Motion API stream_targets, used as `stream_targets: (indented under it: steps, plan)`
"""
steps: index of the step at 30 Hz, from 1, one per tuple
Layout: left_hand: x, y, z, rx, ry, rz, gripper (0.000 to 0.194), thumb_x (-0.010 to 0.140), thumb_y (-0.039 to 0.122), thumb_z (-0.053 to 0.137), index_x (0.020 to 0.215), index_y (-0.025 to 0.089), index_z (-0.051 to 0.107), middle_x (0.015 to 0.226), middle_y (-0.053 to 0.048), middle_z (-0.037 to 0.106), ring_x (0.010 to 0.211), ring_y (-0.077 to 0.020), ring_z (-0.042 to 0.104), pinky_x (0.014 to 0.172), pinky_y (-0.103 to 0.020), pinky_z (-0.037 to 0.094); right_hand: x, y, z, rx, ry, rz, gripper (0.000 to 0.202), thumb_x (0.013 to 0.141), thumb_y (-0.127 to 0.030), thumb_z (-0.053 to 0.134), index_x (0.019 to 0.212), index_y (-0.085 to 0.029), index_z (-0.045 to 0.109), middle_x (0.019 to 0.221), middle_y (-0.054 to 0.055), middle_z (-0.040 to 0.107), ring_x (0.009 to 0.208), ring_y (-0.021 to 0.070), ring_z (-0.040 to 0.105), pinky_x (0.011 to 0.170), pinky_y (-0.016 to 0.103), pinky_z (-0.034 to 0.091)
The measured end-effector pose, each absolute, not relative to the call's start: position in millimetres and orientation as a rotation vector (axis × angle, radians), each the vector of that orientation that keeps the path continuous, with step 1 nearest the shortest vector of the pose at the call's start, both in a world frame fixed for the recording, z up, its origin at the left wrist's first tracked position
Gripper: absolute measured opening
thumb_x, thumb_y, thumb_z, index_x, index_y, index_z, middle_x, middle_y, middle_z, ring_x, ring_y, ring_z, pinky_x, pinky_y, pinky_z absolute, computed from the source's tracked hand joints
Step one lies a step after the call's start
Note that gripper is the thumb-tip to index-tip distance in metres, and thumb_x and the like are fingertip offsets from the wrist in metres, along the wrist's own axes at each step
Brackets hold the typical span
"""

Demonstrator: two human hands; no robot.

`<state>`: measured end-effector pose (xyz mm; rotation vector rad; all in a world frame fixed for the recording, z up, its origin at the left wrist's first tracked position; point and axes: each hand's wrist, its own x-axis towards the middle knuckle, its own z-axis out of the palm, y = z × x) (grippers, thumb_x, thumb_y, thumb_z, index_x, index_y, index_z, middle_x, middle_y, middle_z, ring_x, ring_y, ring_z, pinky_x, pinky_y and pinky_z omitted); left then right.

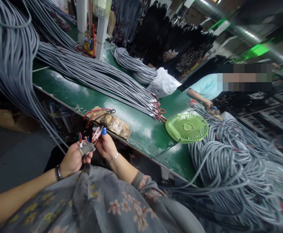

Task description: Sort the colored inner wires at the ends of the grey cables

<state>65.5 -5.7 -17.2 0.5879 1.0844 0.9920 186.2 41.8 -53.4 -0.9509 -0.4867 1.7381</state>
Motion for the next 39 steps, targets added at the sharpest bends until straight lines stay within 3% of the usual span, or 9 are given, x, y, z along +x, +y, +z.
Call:
stream_targets:
  steps: [6,15,21,27,33,39]
  plan:
    - [64,-7,-20,0.595,1.085,0.997,0.037,0.049,0.041,0.088,0.061,0.016,0.063,0.043,0.002,0.059,0.032,-0.0091,0.049,0.034,-0.019,0.032,187,38,-57,-0.927,-0.493,1.784,0.054,0.075,-0.073,0.072,0.08,-0.019,0.067,0.071,0.002,0.063,0.066,0.0156,0.057,0.064,0.029,0.051]
    - [56,-17,-19,0.628,1.056,0.974,0.034,0.053,0.042,0.087,0.06,0.017,0.064,0.044,0.001,0.061,0.033,-0.0098,0.049,0.035,-0.022,0.037,206,30,-48,-0.924,-0.526,1.971,0.055,0.087,-0.072,0.057,0.083,-0.018,0.065,0.076,0.003,0.065,0.063,0.0127,0.055,0.059,0.023,0.049]
    - [56,-15,-12,0.596,1.021,0.994,0.039,0.049,0.047,0.089,0.058,0.017,0.066,0.042,0.001,0.06,0.032,-0.0099,0.049,0.034,-0.022,0.036,204,37,-44,-0.961,-0.7,1.88,0.045,0.081,-0.064,0.071,0.083,-0.019,0.066,0.07,0.0,0.062,0.059,0.0116,0.05,0.056,0.023,0.048]
    - [59,-9,-7,0.521,1.032,1.011,0.041,0.044,0.047,0.091,0.056,0.017,0.065,0.04,0.002,0.058,0.031,-0.0086,0.045,0.032,-0.02,0.034,203,33,-57,-1.045,-0.937,1.477,0.059,0.073,-0.079,0.066,0.072,-0.02,0.067,0.064,0.0,0.058,0.061,0.014,0.05,0.062,0.029,0.047]
    - [59,-7,-11,0.511,1.03,0.994,0.044,0.042,0.049,0.092,0.056,0.017,0.064,0.04,0.002,0.058,0.031,-0.0081,0.046,0.032,-0.02,0.035,198,40,-58,-0.947,-0.675,1.83,0.051,0.078,-0.07,0.071,0.083,-0.02,0.069,0.075,0.004,0.067,0.067,0.0162,0.058,0.066,0.031,0.052]
    - [64,-4,-11,0.555,1.054,0.946,0.043,0.044,0.045,0.091,0.057,0.016,0.061,0.041,0.003,0.058,0.03,-0.0078,0.046,0.032,-0.018,0.033,194,44,-58,-0.912,-0.591,1.806,0.049,0.078,-0.067,0.074,0.084,-0.018,0.069,0.073,0.002,0.067,0.07,0.0161,0.061,0.069,0.03,0.053]
